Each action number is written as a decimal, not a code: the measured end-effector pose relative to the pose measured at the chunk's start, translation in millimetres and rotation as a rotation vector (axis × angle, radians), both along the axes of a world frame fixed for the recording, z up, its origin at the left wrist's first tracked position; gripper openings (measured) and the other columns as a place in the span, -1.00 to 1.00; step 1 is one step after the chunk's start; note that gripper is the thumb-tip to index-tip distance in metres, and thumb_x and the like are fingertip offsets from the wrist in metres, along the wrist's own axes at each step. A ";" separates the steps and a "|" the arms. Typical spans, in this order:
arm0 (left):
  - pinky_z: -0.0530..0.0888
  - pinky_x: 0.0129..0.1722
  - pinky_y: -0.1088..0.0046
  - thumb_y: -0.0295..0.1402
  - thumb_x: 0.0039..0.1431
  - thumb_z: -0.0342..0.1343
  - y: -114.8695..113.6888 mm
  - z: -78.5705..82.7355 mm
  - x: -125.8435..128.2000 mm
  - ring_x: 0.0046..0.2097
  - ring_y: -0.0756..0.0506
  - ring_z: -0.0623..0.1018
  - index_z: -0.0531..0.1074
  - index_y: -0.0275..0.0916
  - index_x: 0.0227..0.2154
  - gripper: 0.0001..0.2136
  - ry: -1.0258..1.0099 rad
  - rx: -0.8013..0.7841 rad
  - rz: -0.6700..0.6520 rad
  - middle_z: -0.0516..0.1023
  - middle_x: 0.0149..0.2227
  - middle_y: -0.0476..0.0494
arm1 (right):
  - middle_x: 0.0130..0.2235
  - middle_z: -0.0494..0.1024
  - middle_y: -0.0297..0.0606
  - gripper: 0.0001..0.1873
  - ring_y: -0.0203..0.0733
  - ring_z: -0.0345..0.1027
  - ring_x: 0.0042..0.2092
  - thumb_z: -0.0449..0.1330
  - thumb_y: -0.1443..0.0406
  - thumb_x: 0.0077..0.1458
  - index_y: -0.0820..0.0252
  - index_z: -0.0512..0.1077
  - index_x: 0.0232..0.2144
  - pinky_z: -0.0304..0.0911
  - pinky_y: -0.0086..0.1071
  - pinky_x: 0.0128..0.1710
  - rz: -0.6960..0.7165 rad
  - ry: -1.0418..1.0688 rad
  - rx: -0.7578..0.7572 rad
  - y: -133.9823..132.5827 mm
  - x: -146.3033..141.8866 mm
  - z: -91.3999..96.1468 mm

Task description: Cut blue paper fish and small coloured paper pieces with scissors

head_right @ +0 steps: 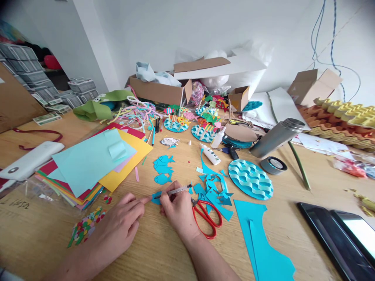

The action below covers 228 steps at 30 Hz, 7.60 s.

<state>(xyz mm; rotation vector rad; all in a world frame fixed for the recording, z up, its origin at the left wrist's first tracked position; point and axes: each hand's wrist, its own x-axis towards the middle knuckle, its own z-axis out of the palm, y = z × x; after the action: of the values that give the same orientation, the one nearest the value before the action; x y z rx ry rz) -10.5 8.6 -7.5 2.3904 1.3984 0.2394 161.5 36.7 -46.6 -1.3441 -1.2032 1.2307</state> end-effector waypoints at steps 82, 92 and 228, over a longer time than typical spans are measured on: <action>0.43 -0.05 0.20 -0.71 0.02 -0.13 0.2 -0.7 0.2 -0.05 -0.16 0.36 0.38 -0.23 -0.29 -0.68 -0.015 -0.033 -0.002 0.49 0.00 -0.13 | -0.75 0.32 -0.54 -0.85 -0.35 0.21 -0.74 0.13 0.29 0.03 0.11 0.21 -0.51 0.06 -0.54 -0.74 -0.017 0.014 0.021 -2.0 0.0 5.3; 0.42 -0.04 0.21 -0.72 0.03 -0.11 -0.5 -1.0 0.1 -0.04 -0.17 0.37 0.36 -0.21 -0.31 -0.70 -0.006 -0.026 0.007 0.49 -0.01 -0.11 | -0.71 0.33 -0.53 -0.86 -0.33 0.21 -0.73 0.13 0.32 0.01 0.09 0.21 -0.51 0.06 -0.54 -0.75 0.007 -0.047 0.032 -2.4 0.1 1.2; 0.43 -0.07 0.20 -0.71 0.01 -0.13 -0.1 -5.1 -0.3 -0.04 -0.17 0.38 0.38 -0.21 -0.26 -0.66 0.002 -0.010 0.008 0.48 0.00 -0.10 | -0.72 0.36 -0.50 -0.77 -0.32 0.26 -0.72 0.19 0.19 0.07 0.11 0.22 -0.50 0.11 -0.55 -0.74 -0.020 0.017 -0.021 2.0 -2.2 2.7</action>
<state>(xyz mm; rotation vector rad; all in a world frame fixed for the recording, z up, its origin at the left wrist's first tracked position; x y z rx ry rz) -10.8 8.4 -12.6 2.3783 1.4065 0.2311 159.2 38.7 -43.9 -1.3559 -1.1649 1.2414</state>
